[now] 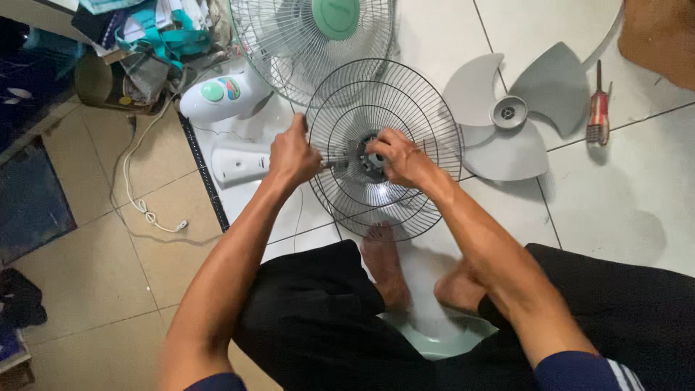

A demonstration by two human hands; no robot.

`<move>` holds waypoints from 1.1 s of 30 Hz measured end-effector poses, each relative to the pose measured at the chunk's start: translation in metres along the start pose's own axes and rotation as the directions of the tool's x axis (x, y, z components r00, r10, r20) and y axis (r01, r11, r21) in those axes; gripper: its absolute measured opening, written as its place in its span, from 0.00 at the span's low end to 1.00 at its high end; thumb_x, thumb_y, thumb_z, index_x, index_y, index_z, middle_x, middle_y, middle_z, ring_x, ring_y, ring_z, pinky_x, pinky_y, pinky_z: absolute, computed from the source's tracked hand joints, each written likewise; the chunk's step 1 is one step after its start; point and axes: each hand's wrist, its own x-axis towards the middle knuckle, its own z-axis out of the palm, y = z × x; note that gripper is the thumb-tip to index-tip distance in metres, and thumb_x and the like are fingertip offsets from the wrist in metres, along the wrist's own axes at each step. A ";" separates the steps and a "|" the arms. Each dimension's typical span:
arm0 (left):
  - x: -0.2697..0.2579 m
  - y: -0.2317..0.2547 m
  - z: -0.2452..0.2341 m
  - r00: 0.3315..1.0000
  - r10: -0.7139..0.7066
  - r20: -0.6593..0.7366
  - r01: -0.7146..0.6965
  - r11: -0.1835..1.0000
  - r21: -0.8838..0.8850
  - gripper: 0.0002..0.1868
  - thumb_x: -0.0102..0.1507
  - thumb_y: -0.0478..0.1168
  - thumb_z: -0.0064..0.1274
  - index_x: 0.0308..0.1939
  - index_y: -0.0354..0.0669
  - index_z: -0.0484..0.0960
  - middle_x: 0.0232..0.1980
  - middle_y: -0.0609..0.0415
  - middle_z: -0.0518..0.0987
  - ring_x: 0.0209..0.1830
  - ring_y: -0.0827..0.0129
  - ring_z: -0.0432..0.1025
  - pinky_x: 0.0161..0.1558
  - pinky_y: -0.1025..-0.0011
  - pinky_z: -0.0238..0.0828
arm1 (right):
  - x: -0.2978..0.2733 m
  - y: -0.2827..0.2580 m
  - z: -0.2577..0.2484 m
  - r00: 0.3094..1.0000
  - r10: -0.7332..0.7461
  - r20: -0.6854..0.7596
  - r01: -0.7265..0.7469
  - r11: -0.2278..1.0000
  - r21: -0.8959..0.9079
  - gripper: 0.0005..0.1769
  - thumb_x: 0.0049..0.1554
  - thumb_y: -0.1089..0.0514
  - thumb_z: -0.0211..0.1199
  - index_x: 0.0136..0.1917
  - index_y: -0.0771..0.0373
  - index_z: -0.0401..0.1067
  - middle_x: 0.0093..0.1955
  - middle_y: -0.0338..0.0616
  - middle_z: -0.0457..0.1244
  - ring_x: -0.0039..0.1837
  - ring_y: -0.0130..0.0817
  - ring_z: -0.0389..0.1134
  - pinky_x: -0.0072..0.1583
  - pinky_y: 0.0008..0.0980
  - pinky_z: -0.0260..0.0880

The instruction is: The person disassembles a standing fan by first using a screwdriver to remove the front grille, then detaching the fan blades, and finally removing the rear grille. The components are placed on the floor beside the fan base.

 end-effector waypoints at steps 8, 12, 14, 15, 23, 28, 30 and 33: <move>0.000 -0.012 -0.006 0.998 -0.055 -0.031 0.055 0.998 0.001 0.19 0.49 0.30 0.46 0.46 0.38 0.69 0.41 0.33 0.77 0.44 0.38 0.71 0.47 0.50 0.65 | 0.005 -0.020 0.007 0.931 0.360 0.059 -0.364 0.911 0.191 0.24 0.49 0.58 0.68 0.58 0.63 0.66 0.56 0.53 0.58 0.57 0.47 0.61 0.58 0.41 0.63; 0.000 -0.016 -0.005 0.997 -0.066 -0.028 0.066 0.998 -0.005 0.21 0.50 0.29 0.44 0.47 0.38 0.69 0.40 0.31 0.76 0.44 0.37 0.71 0.48 0.50 0.65 | 0.010 -0.022 0.009 0.990 0.138 0.020 -0.139 0.980 0.144 0.22 0.46 0.59 0.63 0.55 0.60 0.70 0.54 0.51 0.60 0.58 0.46 0.62 0.59 0.39 0.65; 0.001 -0.015 -0.005 0.996 -0.090 -0.015 0.090 0.996 -0.022 0.21 0.49 0.29 0.44 0.47 0.37 0.69 0.41 0.31 0.76 0.45 0.37 0.70 0.48 0.50 0.65 | 0.010 -0.020 0.004 0.999 0.026 -0.040 -0.020 0.992 0.126 0.22 0.44 0.66 0.56 0.53 0.58 0.70 0.54 0.47 0.61 0.60 0.44 0.63 0.61 0.38 0.67; 0.002 -0.014 -0.006 0.995 -0.100 -0.010 0.099 0.995 -0.030 0.20 0.49 0.29 0.44 0.47 0.37 0.69 0.41 0.30 0.76 0.45 0.37 0.70 0.49 0.50 0.65 | 0.011 -0.019 0.003 0.997 -0.032 -0.071 0.040 0.993 0.115 0.23 0.43 0.70 0.52 0.52 0.57 0.70 0.54 0.45 0.62 0.61 0.43 0.63 0.63 0.37 0.68; -0.002 -0.005 -0.014 0.995 -0.102 0.007 0.103 0.994 -0.041 0.21 0.50 0.29 0.44 0.48 0.37 0.67 0.39 0.31 0.75 0.44 0.37 0.70 0.47 0.49 0.65 | 0.014 -0.026 0.009 0.992 0.120 0.049 -0.120 0.993 -0.005 0.16 0.48 0.60 0.59 0.52 0.56 0.68 0.55 0.43 0.60 0.58 0.42 0.64 0.62 0.38 0.66; -0.002 -0.010 -0.012 0.994 -0.110 0.013 0.110 0.993 -0.052 0.20 0.50 0.29 0.45 0.47 0.36 0.65 0.39 0.31 0.75 0.44 0.37 0.70 0.47 0.50 0.65 | 0.006 -0.019 0.012 0.987 0.157 -0.045 -0.150 0.981 0.124 0.19 0.42 0.62 0.60 0.49 0.60 0.66 0.58 0.49 0.57 0.59 0.48 0.63 0.60 0.42 0.65; -0.003 -0.013 -0.010 0.996 -0.094 0.002 0.094 0.993 -0.069 0.20 0.50 0.29 0.44 0.47 0.36 0.66 0.39 0.32 0.76 0.43 0.38 0.71 0.46 0.50 0.66 | 0.004 -0.019 0.018 0.907 0.419 0.043 -0.420 0.897 0.134 0.30 0.46 0.54 0.69 0.59 0.65 0.63 0.58 0.54 0.55 0.55 0.53 0.61 0.55 0.46 0.61; -0.001 -0.016 -0.009 0.996 -0.086 -0.004 0.086 0.995 -0.044 0.20 0.49 0.29 0.46 0.45 0.35 0.66 0.40 0.31 0.75 0.44 0.38 0.70 0.47 0.51 0.66 | 0.009 -0.016 0.020 0.903 0.388 0.182 -0.407 0.910 0.076 0.27 0.50 0.52 0.62 0.62 0.59 0.64 0.59 0.50 0.56 0.53 0.46 0.64 0.57 0.42 0.67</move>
